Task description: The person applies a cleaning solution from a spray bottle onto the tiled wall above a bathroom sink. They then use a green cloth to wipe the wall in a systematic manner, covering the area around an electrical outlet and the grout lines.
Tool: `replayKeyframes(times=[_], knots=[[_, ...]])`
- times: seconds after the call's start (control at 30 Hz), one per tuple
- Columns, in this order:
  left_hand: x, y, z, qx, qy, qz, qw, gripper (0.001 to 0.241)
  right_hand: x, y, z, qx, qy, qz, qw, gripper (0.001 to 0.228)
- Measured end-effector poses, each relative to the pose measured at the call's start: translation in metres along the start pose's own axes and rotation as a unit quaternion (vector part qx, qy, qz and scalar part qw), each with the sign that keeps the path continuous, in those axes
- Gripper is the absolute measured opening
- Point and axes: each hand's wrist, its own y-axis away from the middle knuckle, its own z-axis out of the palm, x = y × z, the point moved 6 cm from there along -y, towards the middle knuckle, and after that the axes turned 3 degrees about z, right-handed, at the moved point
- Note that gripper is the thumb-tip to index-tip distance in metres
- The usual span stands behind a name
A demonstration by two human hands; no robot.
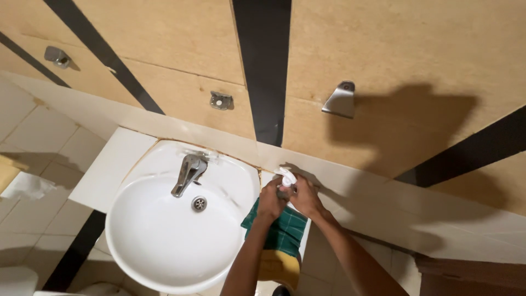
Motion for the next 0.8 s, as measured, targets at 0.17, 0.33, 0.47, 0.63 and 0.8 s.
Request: replayKeyframes(times=[0.17,0.33,0.47,0.63,0.8], knots=[[-0.037,0.005,0.014,0.067,0.000,0.043,0.997,0.058,-0.014,0.014,-0.003,0.004,-0.014,-0.029,0.999,0.037],[-0.030,0.006,0.016,0.088,0.014,0.049,0.995,0.055,-0.011,0.008,-0.005,0.012,-0.010,-0.020,1.000,0.040],[-0.024,0.011,0.017,0.107,0.031,0.052,0.992,0.053,-0.009,0.009,-0.008,-0.015,0.005,0.019,1.000,0.038],[-0.025,0.010,0.017,0.108,0.028,0.047,0.993,0.052,-0.005,0.007,-0.006,-0.012,0.006,0.019,1.000,0.036],[-0.031,0.007,0.019,0.115,0.034,0.073,0.990,0.055,-0.003,0.003,-0.004,-0.017,0.008,0.003,1.000,0.036]])
